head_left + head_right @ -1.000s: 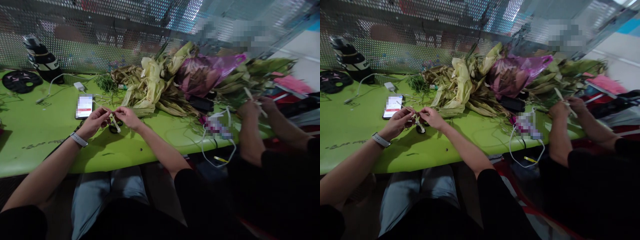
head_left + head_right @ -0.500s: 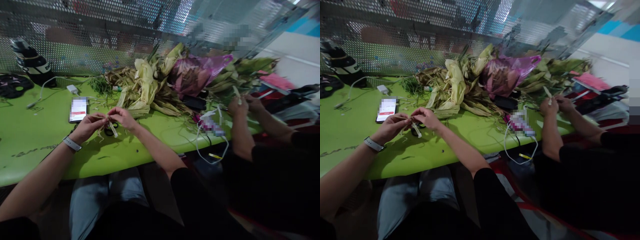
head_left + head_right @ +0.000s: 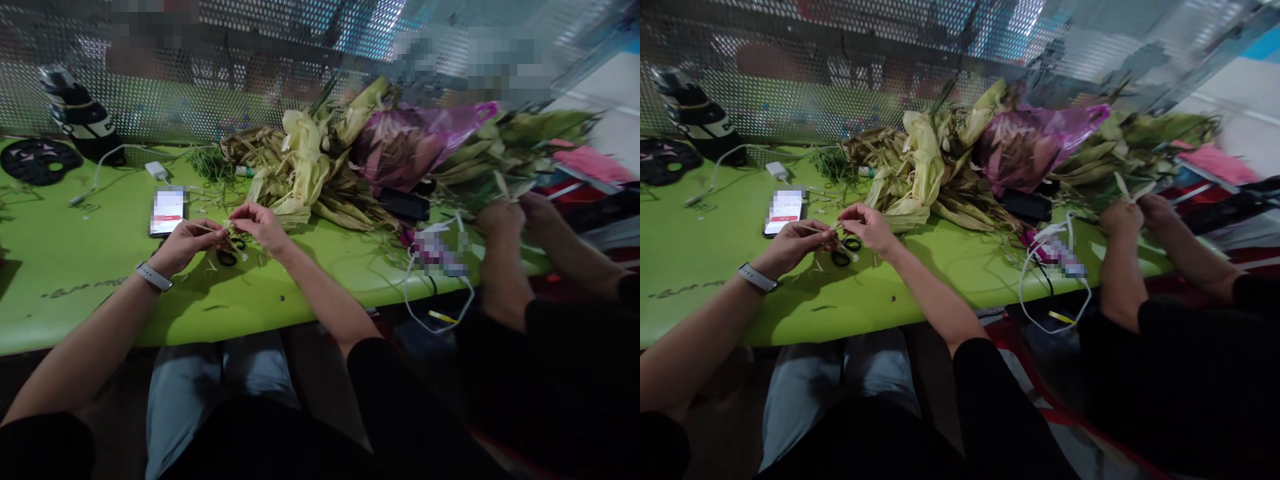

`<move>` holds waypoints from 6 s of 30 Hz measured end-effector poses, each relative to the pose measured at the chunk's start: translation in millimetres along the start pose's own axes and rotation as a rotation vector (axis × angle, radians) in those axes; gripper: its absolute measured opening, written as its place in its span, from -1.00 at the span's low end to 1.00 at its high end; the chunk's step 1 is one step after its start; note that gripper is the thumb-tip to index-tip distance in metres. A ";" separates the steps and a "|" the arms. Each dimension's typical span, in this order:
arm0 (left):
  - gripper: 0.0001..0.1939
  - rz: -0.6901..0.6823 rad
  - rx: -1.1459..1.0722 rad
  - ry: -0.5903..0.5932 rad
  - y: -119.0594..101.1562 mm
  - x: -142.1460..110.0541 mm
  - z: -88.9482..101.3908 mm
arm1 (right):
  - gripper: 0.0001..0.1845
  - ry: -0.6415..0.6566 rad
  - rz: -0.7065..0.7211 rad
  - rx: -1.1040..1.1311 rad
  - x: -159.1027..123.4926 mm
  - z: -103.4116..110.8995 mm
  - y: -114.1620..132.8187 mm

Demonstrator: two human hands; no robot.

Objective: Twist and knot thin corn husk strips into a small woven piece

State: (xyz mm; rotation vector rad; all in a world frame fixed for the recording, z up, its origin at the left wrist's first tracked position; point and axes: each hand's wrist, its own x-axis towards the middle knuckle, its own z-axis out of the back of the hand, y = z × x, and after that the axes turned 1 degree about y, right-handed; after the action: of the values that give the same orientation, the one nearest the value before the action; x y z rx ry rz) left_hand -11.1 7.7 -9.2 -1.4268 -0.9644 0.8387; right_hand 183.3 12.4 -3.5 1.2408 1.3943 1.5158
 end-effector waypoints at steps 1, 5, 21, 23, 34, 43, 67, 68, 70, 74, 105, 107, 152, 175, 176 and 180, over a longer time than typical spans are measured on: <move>-0.72 -0.007 0.020 -0.001 0.1 0.0 -0.2 | -0.82 0.010 -0.010 0.003 -0.5 0.1 1.0; -0.72 -0.051 0.049 -0.030 -2.5 0.8 1.5 | -0.78 -0.078 -0.005 -0.004 1.6 6.6 3.1; -0.86 -0.267 -0.292 -0.342 -31.1 0.9 10.8 | -0.84 -0.318 0.250 -0.783 11.3 41.3 -0.2; -0.86 -0.222 -0.301 -0.367 -31.2 0.9 10.5 | -0.86 -0.247 0.168 -0.832 10.8 47.4 2.5; -0.92 -0.120 -0.230 -0.387 -22.1 8.2 15.3 | -0.85 -0.522 0.227 -0.891 15.0 70.2 1.4; -0.83 -0.049 -0.146 -0.357 -14.0 9.5 10.6 | -0.60 -0.649 0.248 -0.530 24.9 91.0 -0.8; -0.81 0.168 0.066 -0.150 1.0 13.3 18.8 | -0.54 -0.334 0.159 -0.420 25.9 78.3 3.7; -0.82 0.162 0.066 -0.163 0.6 13.1 19.1 | -0.57 -0.280 0.164 -0.438 25.7 77.5 2.5; -0.82 0.156 0.059 -0.170 0.4 12.8 19.7 | -0.67 -0.224 0.173 -0.495 24.8 76.9 0.7; -0.72 0.150 0.033 -0.130 -1.3 11.2 19.4 | -0.83 -0.302 0.180 -0.725 20.5 78.0 1.5; -0.81 -0.101 -0.245 -0.348 -24.6 7.1 19.1 | -0.68 -0.196 0.025 -1.197 28.2 82.7 -39.1; -0.79 -0.053 -0.210 -0.318 -22.4 6.9 19.0 | -0.62 -0.177 0.014 -1.223 27.4 81.8 -39.5; -0.62 0.112 0.143 -0.010 -0.1 9.4 21.9 | -0.81 -0.354 -0.021 -1.235 13.9 72.9 0.3; -0.76 0.250 0.106 -0.023 -8.1 8.6 17.9 | -0.75 -0.565 0.043 -1.250 20.3 92.0 3.4; -0.76 0.259 0.121 0.000 -8.0 8.7 18.1 | -0.72 -0.628 0.080 -1.217 20.7 94.1 6.2; -0.73 0.307 0.222 0.052 -9.3 8.6 19.5 | -0.67 -0.643 0.138 -1.045 22.0 99.7 12.1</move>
State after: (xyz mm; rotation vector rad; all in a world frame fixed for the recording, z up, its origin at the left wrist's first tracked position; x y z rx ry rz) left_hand -26.1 23.5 -1.2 -1.4132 -0.5988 1.0925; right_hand 273.7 60.1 7.4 0.9718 0.0299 1.4120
